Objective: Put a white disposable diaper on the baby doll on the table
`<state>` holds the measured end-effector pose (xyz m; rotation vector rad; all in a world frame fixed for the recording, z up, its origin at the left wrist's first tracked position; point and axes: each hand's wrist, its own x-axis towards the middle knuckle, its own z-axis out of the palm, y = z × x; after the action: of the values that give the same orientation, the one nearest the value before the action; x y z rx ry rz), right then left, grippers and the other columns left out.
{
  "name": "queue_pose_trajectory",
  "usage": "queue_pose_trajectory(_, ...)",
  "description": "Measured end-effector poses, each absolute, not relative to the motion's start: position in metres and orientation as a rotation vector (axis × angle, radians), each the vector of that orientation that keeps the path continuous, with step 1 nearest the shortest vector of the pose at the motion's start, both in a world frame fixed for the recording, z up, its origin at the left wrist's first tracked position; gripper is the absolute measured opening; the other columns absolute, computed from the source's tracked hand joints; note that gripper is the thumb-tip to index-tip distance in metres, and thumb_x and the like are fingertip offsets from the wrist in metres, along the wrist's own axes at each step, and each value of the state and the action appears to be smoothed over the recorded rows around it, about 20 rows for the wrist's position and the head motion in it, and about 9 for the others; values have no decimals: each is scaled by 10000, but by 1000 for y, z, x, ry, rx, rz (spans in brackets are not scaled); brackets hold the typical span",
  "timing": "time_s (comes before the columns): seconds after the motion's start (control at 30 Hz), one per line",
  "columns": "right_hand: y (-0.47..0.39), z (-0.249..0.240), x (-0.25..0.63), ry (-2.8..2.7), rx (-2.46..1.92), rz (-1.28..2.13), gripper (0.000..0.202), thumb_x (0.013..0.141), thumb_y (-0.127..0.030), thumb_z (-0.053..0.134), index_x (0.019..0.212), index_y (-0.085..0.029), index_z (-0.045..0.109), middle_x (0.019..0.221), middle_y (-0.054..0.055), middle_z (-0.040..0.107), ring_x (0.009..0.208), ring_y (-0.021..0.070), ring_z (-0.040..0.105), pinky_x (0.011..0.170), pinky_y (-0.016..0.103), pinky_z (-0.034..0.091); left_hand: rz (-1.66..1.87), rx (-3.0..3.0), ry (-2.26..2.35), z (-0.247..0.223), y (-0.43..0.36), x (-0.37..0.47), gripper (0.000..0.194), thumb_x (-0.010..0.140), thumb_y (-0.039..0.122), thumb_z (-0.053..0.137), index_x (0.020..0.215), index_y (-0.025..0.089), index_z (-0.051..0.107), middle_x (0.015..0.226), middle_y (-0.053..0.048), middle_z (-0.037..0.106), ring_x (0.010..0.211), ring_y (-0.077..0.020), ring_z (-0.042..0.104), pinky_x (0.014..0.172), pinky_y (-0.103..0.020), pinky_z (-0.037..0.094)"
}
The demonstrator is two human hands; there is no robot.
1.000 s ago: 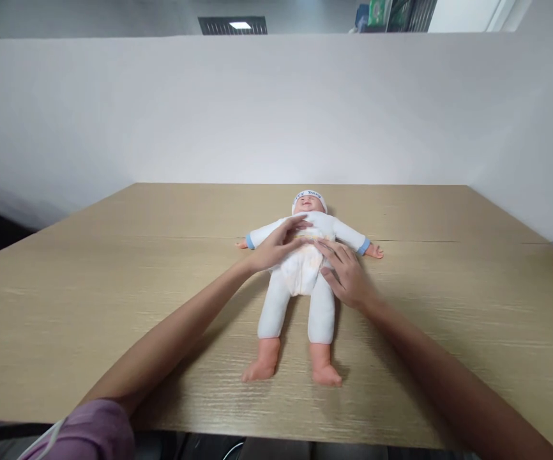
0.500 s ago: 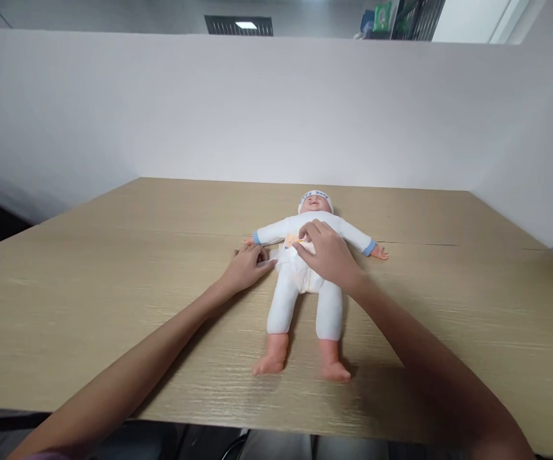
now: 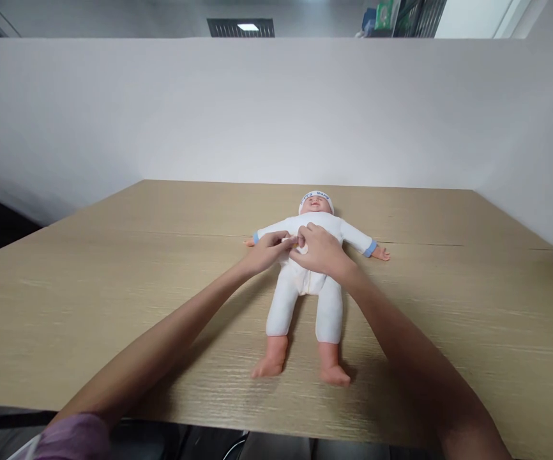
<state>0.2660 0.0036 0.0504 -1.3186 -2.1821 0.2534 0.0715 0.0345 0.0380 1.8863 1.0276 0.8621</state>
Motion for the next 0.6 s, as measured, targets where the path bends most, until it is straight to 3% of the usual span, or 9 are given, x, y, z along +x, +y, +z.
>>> queue_pose_trajectory(0.13, 9, 48, 267, -2185, -1308, 268, 266, 935, -342, 656, 794, -263, 444, 881, 14, 604, 834, 212, 579, 756, 353, 421, 946, 1779, 823, 36, 33, 95, 491, 1010, 635, 518, 759, 214, 539, 774, -8, 549, 739, -179, 492, 748, -341, 447)
queue_pose_trajectory(0.3, 12, 52, 272, -2167, -1297, 408, 291, 1048, -341, 514, 783, -263, 423, 836, -4, 576, 770, 190, 534, 729, 342, 391, 1135, 1658, 867, 18, 37, 88, 367, 1001, 609, 552, 971, 247, 491, 852, 19, 511, 723, -156, 470, 752, -322, 464)
queue_pose_trajectory(0.43, 15, 49, 272, -2095, -1372, 431, 220, 973, -282, 550, 807, -267, 406, 828, -12, 539, 766, 195, 521, 714, 337, 366, 1231, 1662, 936, 10, 28, 79, 392, 941, 596, 641, 1079, 257, 502, 1013, -16, 575, 797, -158, 517, 759, -308, 475)
queue_pose_trajectory(0.6, 14, 44, 266, -1906, -1373, 345, 203, 837, -136, 521, 932, -276, 410, 881, 7, 555, 836, 239, 566, 768, 367, 419, 1231, 1999, 966, 23, -13, 69, 244, 1042, 483, 598, 1039, 239, 590, 1044, -45, 662, 892, -198, 562, 860, -357, 485)
